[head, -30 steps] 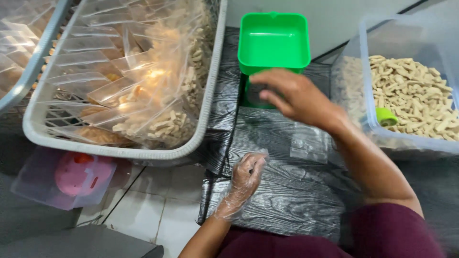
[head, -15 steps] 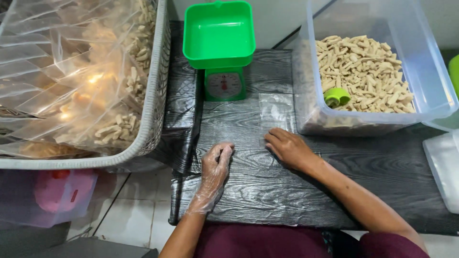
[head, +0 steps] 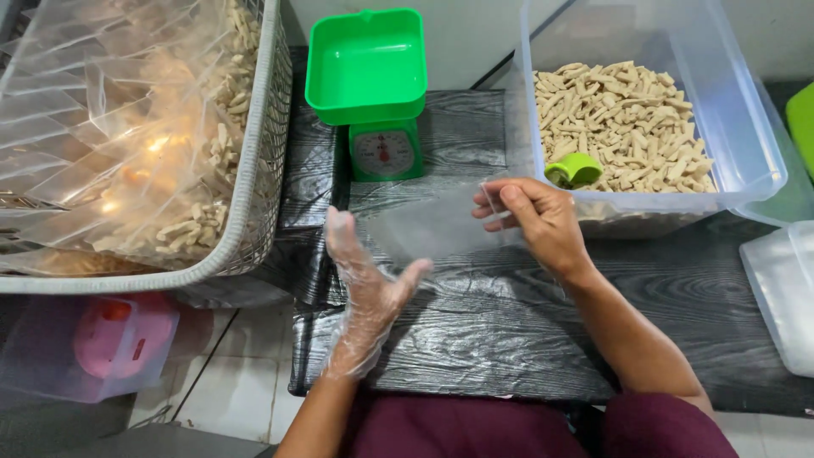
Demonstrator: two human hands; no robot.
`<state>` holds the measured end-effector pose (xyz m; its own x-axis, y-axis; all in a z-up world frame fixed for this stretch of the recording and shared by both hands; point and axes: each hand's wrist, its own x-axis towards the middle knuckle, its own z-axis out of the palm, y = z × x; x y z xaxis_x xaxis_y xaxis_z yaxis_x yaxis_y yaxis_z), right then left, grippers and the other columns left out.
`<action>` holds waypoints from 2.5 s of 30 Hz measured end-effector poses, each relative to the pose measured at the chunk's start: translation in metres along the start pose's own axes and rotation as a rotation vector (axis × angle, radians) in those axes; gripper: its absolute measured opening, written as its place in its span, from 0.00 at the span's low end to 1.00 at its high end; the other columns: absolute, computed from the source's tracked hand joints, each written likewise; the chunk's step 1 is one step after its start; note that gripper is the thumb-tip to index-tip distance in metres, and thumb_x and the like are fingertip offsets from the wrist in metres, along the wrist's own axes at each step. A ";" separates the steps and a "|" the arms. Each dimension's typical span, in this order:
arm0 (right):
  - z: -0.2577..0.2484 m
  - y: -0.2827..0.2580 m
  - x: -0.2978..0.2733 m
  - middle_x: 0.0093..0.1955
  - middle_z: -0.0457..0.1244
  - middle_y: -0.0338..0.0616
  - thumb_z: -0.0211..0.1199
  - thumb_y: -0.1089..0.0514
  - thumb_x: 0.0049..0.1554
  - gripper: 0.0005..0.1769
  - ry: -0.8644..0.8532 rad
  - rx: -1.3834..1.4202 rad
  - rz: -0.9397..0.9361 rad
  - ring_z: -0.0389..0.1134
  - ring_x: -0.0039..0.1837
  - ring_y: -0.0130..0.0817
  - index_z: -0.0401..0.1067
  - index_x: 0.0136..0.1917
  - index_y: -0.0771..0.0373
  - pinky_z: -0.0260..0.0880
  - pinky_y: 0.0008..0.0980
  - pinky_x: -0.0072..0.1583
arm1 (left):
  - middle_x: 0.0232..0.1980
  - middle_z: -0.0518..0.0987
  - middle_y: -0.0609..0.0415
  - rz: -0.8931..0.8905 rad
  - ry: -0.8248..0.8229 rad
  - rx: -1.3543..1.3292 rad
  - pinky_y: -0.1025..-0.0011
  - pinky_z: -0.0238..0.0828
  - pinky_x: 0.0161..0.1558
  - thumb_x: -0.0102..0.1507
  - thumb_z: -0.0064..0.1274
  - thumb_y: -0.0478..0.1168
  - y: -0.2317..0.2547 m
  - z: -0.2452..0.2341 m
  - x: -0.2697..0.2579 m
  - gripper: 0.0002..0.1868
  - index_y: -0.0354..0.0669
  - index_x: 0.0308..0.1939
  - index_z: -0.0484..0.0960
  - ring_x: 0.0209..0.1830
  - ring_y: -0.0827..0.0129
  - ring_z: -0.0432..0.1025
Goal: Filling small plastic bags with snacks using a scoop from a large container
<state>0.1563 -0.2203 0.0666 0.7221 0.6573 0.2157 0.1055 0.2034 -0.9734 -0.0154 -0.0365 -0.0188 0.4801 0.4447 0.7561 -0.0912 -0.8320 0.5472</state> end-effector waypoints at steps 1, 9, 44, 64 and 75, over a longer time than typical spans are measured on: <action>0.000 0.008 0.001 0.50 0.71 0.62 0.53 0.57 0.68 0.16 0.001 0.005 0.000 0.77 0.51 0.47 0.75 0.58 0.73 0.81 0.43 0.48 | 0.82 0.41 0.32 0.002 -0.003 0.004 0.43 0.38 0.79 0.52 0.72 0.64 0.014 0.001 0.004 0.69 0.45 0.82 0.42 0.82 0.40 0.42; 0.017 0.038 -0.009 0.51 0.73 0.52 0.59 0.59 0.65 0.14 -0.090 -0.187 -0.038 0.72 0.55 0.33 0.79 0.61 0.64 0.79 0.42 0.51 | 0.83 0.51 0.34 0.225 -0.204 0.349 0.34 0.28 0.77 0.40 0.79 0.54 0.045 0.061 0.002 0.76 0.49 0.83 0.45 0.83 0.38 0.46; -0.045 -0.061 -0.006 0.30 0.60 0.40 0.67 0.49 0.61 0.18 -0.449 -0.725 -0.501 0.67 0.35 0.43 0.69 0.34 0.58 0.69 0.39 0.39 | 0.44 0.82 0.53 -0.255 -0.865 -0.684 0.63 0.73 0.61 0.50 0.77 0.51 0.065 0.069 0.083 0.43 0.47 0.66 0.76 0.47 0.67 0.80; -0.085 -0.080 0.038 0.55 0.71 0.57 0.58 0.38 0.63 0.28 -0.340 -1.053 -0.012 0.73 0.59 0.52 0.72 0.67 0.57 0.73 0.49 0.58 | 0.49 0.79 0.49 -0.214 -0.595 -0.486 0.60 0.73 0.56 0.43 0.79 0.55 0.067 0.081 0.115 0.56 0.43 0.71 0.70 0.47 0.61 0.77; -0.124 -0.035 0.048 0.54 0.70 0.54 0.59 0.47 0.67 0.16 -0.076 -1.057 0.009 0.71 0.55 0.46 0.78 0.56 0.60 0.74 0.42 0.55 | 0.52 0.77 0.44 -0.187 -0.627 -0.441 0.54 0.70 0.60 0.43 0.78 0.58 0.070 0.079 0.120 0.58 0.44 0.72 0.69 0.53 0.51 0.77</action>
<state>0.2720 -0.2857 0.1017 0.6850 0.7068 0.1765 0.6679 -0.5125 -0.5397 0.1046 -0.0681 0.0819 0.9121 0.1855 0.3657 -0.2347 -0.4951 0.8365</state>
